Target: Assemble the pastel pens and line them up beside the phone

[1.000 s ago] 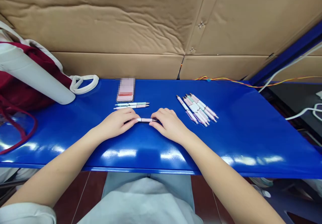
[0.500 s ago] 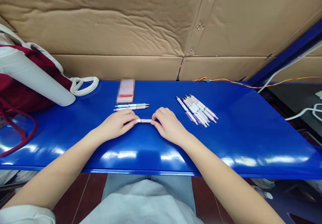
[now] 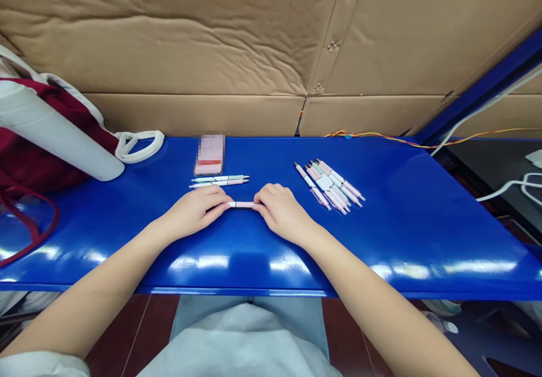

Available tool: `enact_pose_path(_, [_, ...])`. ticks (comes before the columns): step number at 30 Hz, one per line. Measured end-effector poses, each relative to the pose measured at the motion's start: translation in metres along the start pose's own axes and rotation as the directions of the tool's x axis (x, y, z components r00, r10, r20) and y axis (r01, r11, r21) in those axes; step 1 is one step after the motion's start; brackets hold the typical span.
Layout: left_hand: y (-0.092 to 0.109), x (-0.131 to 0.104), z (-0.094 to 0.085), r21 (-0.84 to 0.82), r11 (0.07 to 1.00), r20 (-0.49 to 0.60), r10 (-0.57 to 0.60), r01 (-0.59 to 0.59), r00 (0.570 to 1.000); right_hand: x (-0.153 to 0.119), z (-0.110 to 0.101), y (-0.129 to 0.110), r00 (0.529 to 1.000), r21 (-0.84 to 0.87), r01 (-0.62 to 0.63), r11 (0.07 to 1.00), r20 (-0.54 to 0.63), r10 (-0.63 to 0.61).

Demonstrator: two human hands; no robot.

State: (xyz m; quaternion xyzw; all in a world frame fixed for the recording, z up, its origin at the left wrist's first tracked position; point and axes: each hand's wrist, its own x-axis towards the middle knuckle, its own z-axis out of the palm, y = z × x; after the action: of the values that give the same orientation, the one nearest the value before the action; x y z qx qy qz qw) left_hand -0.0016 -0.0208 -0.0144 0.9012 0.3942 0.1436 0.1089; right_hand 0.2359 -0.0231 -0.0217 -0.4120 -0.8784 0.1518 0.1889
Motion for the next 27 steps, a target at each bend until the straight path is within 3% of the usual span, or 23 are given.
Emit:
enact_pose_path(13, [0.004, 0.0, -0.001, -0.013, 1.0, -0.064, -0.002, 0.002, 0.998, 0.001, 0.002, -0.001, 1.0, -0.071, -0.009, 0.997, 0.027, 0.011])
enact_pose_path(17, [-0.002, 0.001, -0.003, 0.019, 0.999, -0.076, -0.025, 0.027, 0.997, 0.001, -0.01, 0.008, 0.995, -0.07, -0.064, 0.995, -0.079, 0.059])
enact_pose_path(20, [-0.012, 0.0, -0.005, 0.079, 0.994, -0.125, -0.064, 0.074, 0.99, -0.001, -0.026, 0.029, 0.926, -0.126, -0.3, 0.946, -0.276, 0.257])
enact_pose_path(23, [-0.023, 0.0, -0.007, 0.134, 0.984, -0.164, -0.093, 0.116, 0.982, -0.005, -0.04, 0.05, 0.811, -0.275, -0.579, 0.768, -0.297, 0.505])
enact_pose_path(25, [-0.028, 0.001, -0.006, 0.157, 0.978, -0.168, -0.111, 0.138, 0.979, -0.007, -0.043, 0.059, 0.765, -0.336, -0.644, 0.687, -0.255, 0.592])
enact_pose_path(27, [-0.03, 0.001, -0.004, 0.171, 0.973, -0.175, -0.126, 0.156, 0.976, -0.008, -0.042, 0.063, 0.755, -0.38, -0.648, 0.66, -0.211, 0.62])
